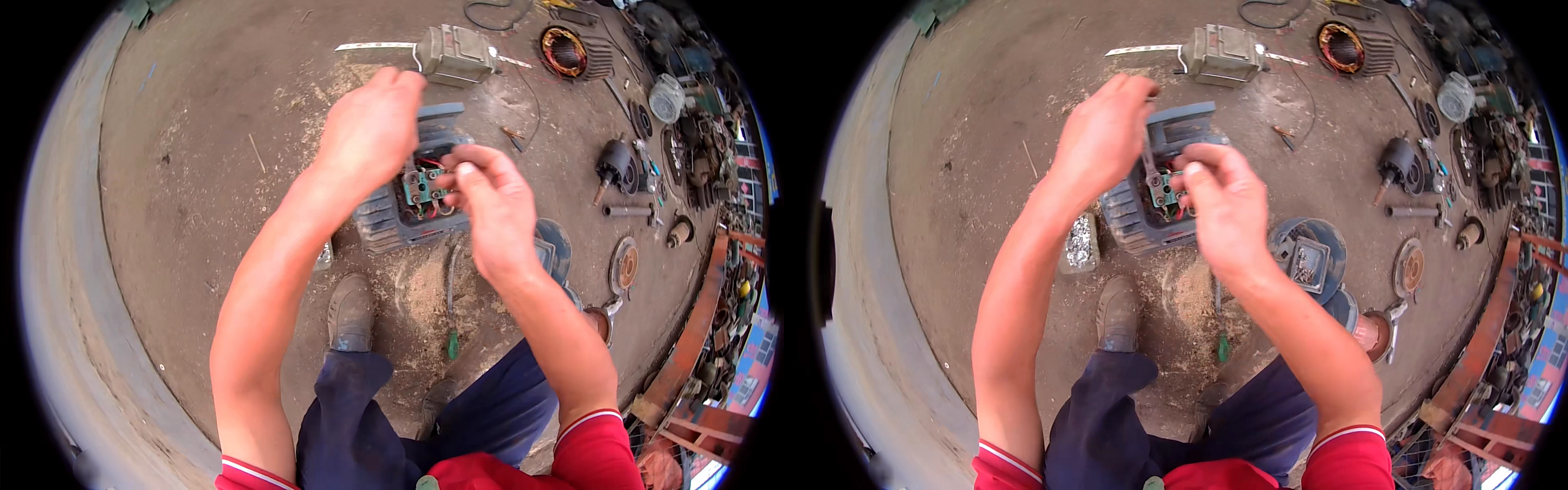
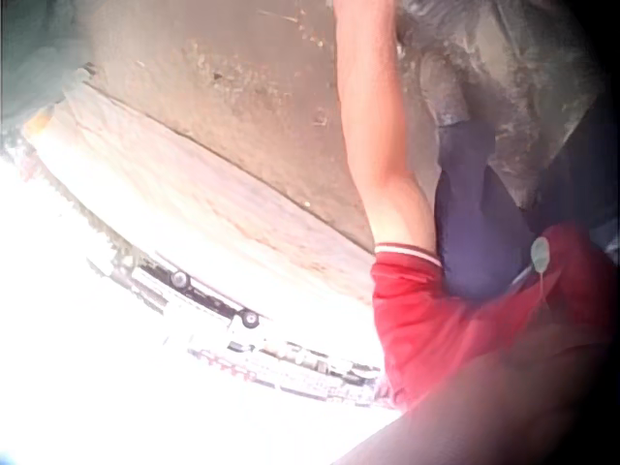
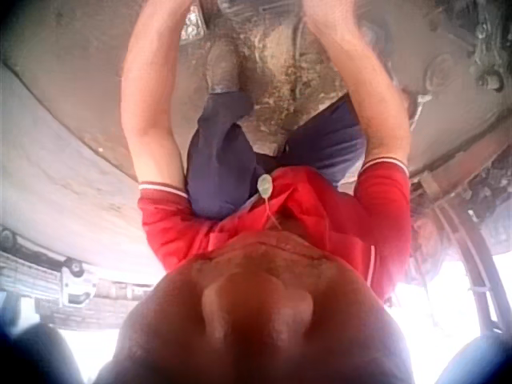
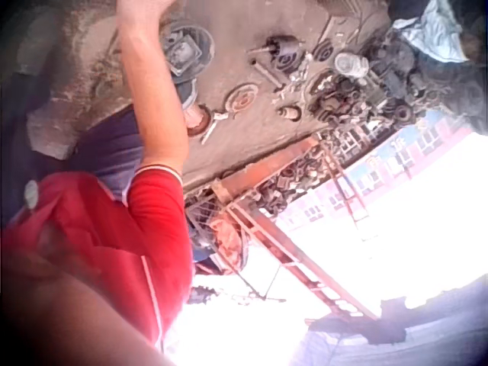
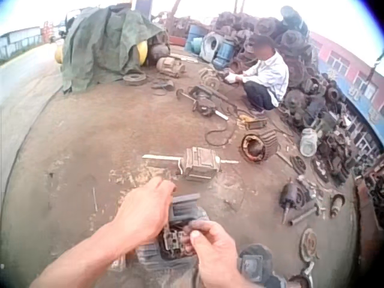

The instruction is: The person sits on the ground and uses a wrench to tighten screws on the terminal block of a small electric motor. They handle nuts and bolts, picking them up and placing them into the motor housing while another person works nearby.

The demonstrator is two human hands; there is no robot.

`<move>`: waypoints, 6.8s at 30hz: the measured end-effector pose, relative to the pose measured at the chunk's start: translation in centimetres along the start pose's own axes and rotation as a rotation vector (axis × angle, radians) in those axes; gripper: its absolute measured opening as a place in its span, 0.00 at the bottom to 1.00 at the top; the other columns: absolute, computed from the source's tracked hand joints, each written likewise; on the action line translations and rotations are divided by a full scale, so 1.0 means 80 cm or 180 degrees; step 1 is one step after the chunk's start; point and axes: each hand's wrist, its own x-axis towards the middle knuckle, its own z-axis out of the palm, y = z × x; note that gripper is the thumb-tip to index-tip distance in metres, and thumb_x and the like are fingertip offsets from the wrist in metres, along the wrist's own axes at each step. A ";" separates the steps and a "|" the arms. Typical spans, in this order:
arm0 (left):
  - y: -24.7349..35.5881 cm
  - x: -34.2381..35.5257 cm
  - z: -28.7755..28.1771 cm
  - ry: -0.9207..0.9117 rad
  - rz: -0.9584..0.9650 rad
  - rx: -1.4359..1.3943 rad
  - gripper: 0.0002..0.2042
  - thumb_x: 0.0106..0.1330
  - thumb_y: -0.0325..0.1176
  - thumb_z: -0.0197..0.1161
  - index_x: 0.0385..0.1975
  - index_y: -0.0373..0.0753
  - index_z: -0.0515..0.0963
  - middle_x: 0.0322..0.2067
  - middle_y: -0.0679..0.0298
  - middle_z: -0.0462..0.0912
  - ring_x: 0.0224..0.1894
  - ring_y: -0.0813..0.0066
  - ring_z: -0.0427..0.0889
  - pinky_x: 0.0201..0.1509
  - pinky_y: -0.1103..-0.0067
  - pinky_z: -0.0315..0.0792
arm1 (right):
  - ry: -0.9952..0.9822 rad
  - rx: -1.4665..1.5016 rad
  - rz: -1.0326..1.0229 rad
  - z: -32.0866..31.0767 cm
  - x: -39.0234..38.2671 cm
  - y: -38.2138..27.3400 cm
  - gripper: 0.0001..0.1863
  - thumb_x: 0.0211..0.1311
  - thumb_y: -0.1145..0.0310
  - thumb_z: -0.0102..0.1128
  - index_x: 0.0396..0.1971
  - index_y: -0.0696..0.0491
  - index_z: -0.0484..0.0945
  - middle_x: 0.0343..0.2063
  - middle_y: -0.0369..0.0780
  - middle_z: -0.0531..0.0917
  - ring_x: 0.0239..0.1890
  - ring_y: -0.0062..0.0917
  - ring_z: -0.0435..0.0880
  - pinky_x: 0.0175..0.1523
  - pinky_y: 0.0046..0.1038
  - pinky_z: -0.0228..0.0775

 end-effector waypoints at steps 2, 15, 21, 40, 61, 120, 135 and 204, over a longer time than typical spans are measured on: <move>0.044 0.010 0.020 -0.0116 0.0551 0.0243 0.10 0.63 0.29 0.61 0.42 0.35 0.78 0.39 0.54 0.82 0.44 0.54 0.85 0.46 0.65 0.81 | 0.0304 0.0103 -0.0246 -0.046 0.017 -0.012 0.10 0.74 0.75 0.54 0.51 0.58 0.77 0.44 0.39 0.84 0.41 0.21 0.83 0.46 0.24 0.75; 0.085 -0.117 0.063 0.0065 0.2116 0.0971 0.08 0.57 0.39 0.61 0.31 0.44 0.80 0.30 0.71 0.71 0.37 0.74 0.71 0.34 0.77 0.64 | -0.0714 -0.2729 -0.1562 -0.106 0.008 0.004 0.11 0.68 0.84 0.55 0.47 0.59 0.81 0.38 0.41 0.84 0.40 0.27 0.84 0.47 0.26 0.76; 0.045 -0.169 0.067 -0.0140 0.2301 0.0915 0.07 0.57 0.39 0.60 0.32 0.45 0.79 0.32 0.72 0.73 0.40 0.74 0.70 0.39 0.76 0.64 | -0.1500 -0.3326 -0.2047 -0.067 0.006 -0.003 0.15 0.60 0.84 0.59 0.46 0.54 0.83 0.43 0.44 0.83 0.42 0.39 0.85 0.46 0.35 0.78; -0.049 -0.190 -0.014 0.1191 0.1474 0.0177 0.18 0.49 0.19 0.71 0.44 0.35 0.83 0.52 0.53 0.79 0.44 0.58 0.83 0.41 0.69 0.77 | -0.2801 -0.4463 -0.2843 0.035 0.054 -0.005 0.05 0.53 0.70 0.62 0.30 0.49 0.83 0.29 0.35 0.83 0.41 0.32 0.81 0.46 0.33 0.78; -0.007 -0.119 0.057 0.0666 0.0221 -0.0348 0.11 0.56 0.23 0.72 0.39 0.39 0.87 0.43 0.61 0.80 0.45 0.58 0.77 0.50 0.67 0.73 | -0.0340 -0.1882 0.0436 -0.070 0.041 -0.018 0.09 0.66 0.66 0.70 0.34 0.57 0.83 0.21 0.31 0.80 0.22 0.13 0.74 0.28 0.21 0.67; -0.007 -0.122 0.083 0.1048 0.0182 -0.0408 0.11 0.52 0.25 0.75 0.36 0.36 0.84 0.48 0.57 0.79 0.51 0.53 0.76 0.54 0.62 0.71 | -0.1546 -0.4231 -0.0031 -0.050 0.084 -0.073 0.14 0.68 0.62 0.59 0.44 0.55 0.85 0.30 0.50 0.85 0.36 0.44 0.84 0.46 0.42 0.74; -0.034 -0.138 -0.019 0.2168 -0.0638 -0.1181 0.09 0.70 0.25 0.65 0.48 0.33 0.83 0.53 0.57 0.79 0.52 0.71 0.79 0.53 0.76 0.75 | -0.0062 0.1822 0.1875 0.102 -0.060 0.055 0.12 0.81 0.67 0.42 0.52 0.57 0.70 0.49 0.48 0.83 0.42 0.32 0.88 0.45 0.31 0.80; 0.011 -0.089 0.091 0.0556 0.0396 -0.0685 0.10 0.54 0.23 0.73 0.37 0.36 0.84 0.46 0.61 0.80 0.57 0.58 0.75 0.63 0.65 0.68 | -0.0878 -0.2378 0.0491 -0.114 -0.003 0.001 0.11 0.75 0.68 0.53 0.42 0.60 0.79 0.20 0.37 0.78 0.23 0.19 0.75 0.31 0.30 0.69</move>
